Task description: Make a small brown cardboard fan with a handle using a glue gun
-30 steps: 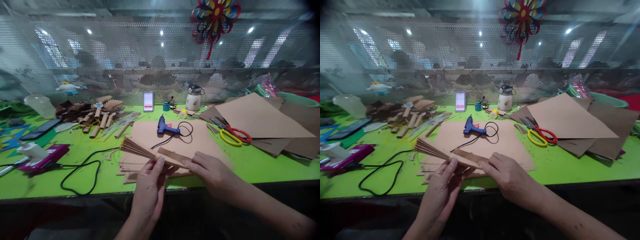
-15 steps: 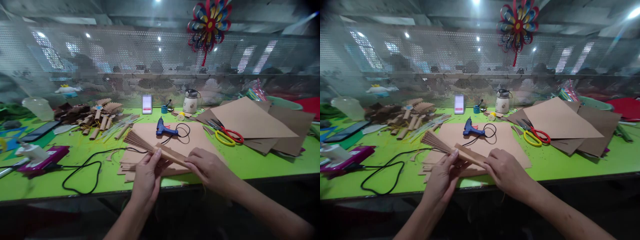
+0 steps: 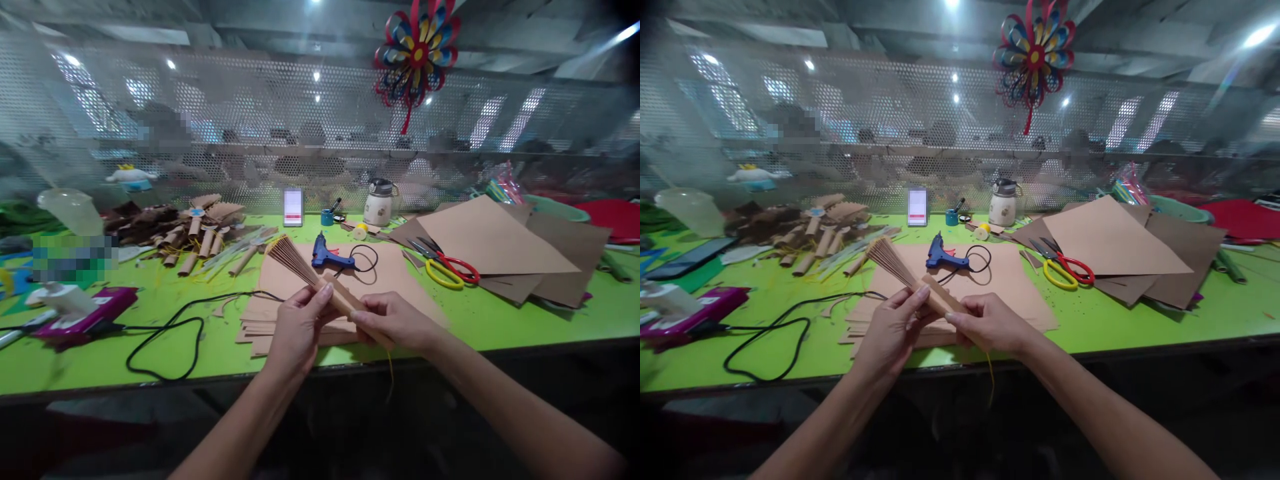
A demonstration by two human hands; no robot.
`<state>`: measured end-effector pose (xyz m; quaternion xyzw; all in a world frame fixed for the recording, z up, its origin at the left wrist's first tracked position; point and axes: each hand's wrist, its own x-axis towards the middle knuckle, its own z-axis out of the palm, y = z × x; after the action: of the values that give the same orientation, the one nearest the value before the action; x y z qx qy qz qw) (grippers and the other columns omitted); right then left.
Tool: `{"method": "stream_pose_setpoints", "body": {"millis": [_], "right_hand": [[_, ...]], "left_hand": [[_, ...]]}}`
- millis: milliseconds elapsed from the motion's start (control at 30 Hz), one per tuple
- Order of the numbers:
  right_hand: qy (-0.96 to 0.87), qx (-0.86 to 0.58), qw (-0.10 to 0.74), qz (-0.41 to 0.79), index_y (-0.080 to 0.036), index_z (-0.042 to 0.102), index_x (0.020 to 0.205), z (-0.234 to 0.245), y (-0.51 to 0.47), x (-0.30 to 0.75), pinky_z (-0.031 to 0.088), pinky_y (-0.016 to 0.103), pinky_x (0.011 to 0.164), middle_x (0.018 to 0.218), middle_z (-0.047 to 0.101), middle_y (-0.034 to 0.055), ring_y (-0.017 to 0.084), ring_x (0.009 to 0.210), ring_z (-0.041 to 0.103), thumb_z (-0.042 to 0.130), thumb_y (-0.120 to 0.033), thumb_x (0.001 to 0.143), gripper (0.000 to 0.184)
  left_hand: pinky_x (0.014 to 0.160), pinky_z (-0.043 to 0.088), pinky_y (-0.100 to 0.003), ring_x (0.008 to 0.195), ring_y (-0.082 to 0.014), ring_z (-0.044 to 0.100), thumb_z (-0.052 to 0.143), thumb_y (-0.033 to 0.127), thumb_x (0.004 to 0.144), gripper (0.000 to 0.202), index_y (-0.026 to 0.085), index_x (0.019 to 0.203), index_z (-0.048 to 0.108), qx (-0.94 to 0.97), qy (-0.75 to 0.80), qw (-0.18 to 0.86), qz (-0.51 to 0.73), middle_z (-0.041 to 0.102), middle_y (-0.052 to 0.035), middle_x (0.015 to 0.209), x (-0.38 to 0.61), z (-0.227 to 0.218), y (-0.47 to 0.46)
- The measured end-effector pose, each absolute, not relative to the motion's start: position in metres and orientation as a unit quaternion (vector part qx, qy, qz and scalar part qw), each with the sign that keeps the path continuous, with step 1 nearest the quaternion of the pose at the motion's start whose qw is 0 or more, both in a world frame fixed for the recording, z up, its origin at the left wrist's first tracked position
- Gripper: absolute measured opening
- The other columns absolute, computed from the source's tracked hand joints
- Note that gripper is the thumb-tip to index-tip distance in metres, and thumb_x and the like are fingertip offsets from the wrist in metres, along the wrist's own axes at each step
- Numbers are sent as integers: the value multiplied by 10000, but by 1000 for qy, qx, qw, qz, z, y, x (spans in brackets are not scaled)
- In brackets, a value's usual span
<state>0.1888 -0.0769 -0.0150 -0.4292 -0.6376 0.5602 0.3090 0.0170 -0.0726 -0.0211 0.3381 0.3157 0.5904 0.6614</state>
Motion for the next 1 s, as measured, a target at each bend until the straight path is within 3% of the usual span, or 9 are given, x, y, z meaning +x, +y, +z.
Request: {"method": "stream_pose_setpoints", "body": {"millis": [367,667,833,900,1000], "right_hand": [[-572,-399,343,629,-139,576,841,-25,-79,188,462,229,542,638,611,1,94,522,563,599,-496,834,358],[-598,-379,367,603,-138,557,944,-26,-75,188,346,186,439,575,523,-48,60,448,433,591,-440,858,315],[-681,-434,334,486,-153,571,1026,-29,-76,190,428,244,529,691,549,-17,111,568,489,564,-381,876,273],[-725,-472,364,344,-173,560,1131,-32,-80,194,487,311,662,883,599,44,173,762,556,571,-332,869,307],[-738,-498,443,105,-194,543,1190,-32,-86,196,474,403,845,1114,561,111,246,1032,517,574,-273,864,337]], "left_hand": [[646,569,-244,646,-128,645,726,235,734,199,86,864,698,364,308,661,579,696,-48,735,20,-17,-54],[739,565,-299,819,-225,701,671,239,784,226,87,951,668,369,270,687,565,722,-108,836,22,-12,-46],[784,563,-325,851,-241,702,686,223,766,221,78,932,662,350,271,679,586,724,-118,872,26,-16,-36],[798,561,-337,852,-243,703,685,224,767,228,77,938,656,350,273,672,593,725,-123,890,25,-16,-31],[808,560,-350,844,-244,705,686,231,766,260,72,968,649,353,278,663,599,725,-132,898,21,-15,-26]]}}
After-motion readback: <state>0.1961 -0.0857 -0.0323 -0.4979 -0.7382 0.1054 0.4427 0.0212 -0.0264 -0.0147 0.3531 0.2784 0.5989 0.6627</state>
